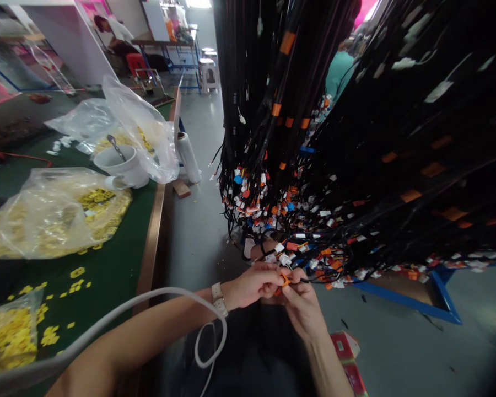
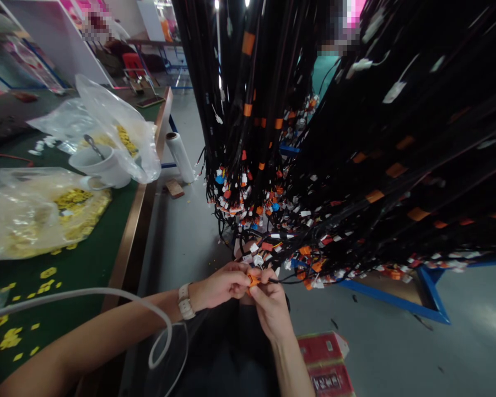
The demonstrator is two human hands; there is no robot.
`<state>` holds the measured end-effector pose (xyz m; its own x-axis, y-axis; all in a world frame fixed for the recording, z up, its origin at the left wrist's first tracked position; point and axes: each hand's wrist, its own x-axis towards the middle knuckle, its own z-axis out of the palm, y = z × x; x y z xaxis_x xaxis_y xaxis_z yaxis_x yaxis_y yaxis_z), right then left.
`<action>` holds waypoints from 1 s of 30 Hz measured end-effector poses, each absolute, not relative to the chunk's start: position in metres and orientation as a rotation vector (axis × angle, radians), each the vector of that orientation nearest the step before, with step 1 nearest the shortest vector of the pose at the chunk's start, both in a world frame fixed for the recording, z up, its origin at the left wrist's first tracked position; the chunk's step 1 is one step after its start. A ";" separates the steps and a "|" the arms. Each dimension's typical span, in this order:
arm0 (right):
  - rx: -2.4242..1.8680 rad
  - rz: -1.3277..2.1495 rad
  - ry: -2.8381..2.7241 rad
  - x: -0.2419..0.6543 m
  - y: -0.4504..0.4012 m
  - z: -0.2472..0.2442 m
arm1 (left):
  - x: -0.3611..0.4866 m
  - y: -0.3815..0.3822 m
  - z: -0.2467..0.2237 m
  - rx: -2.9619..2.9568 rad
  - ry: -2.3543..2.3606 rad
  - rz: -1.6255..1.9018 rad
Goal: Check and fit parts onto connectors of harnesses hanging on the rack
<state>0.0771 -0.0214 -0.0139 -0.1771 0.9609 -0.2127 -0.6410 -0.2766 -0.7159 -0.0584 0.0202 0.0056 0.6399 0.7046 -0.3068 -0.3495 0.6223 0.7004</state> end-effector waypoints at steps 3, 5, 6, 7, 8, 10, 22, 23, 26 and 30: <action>-0.766 1.724 -0.589 0.077 -0.022 -0.013 | -0.058 0.020 0.006 0.651 0.605 0.646; -0.768 1.724 -0.593 0.078 -0.022 -0.013 | -0.058 0.020 0.007 0.657 0.602 0.633; -0.773 1.722 -0.590 0.078 -0.022 -0.014 | -0.059 0.020 0.007 0.661 0.604 0.623; -0.783 1.713 -0.583 0.079 -0.022 -0.015 | -0.059 0.021 0.007 0.662 0.606 0.615; -0.797 1.699 -0.573 0.079 -0.022 -0.016 | -0.060 0.021 0.007 0.663 0.606 0.608; -0.822 1.663 -0.548 0.080 -0.021 -0.019 | -0.061 0.022 0.007 0.665 0.582 0.584; -0.765 1.704 -0.476 0.081 -0.020 -0.026 | -0.063 0.029 -0.013 0.595 0.443 0.429; -0.757 1.709 -0.479 0.081 -0.020 -0.026 | -0.063 0.029 -0.014 0.598 0.446 0.428; -0.755 1.721 -0.491 0.080 -0.020 -0.025 | -0.063 0.029 -0.013 0.613 0.475 0.429; -0.804 1.702 -0.508 0.078 -0.021 -0.023 | -0.065 0.031 0.000 0.712 0.618 0.385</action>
<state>0.0778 -0.0207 -0.0230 -0.1368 0.9583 -0.2509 -0.6639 -0.2767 -0.6947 -0.0650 0.0313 -0.0001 0.7572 0.5234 -0.3908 -0.1206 0.7000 0.7039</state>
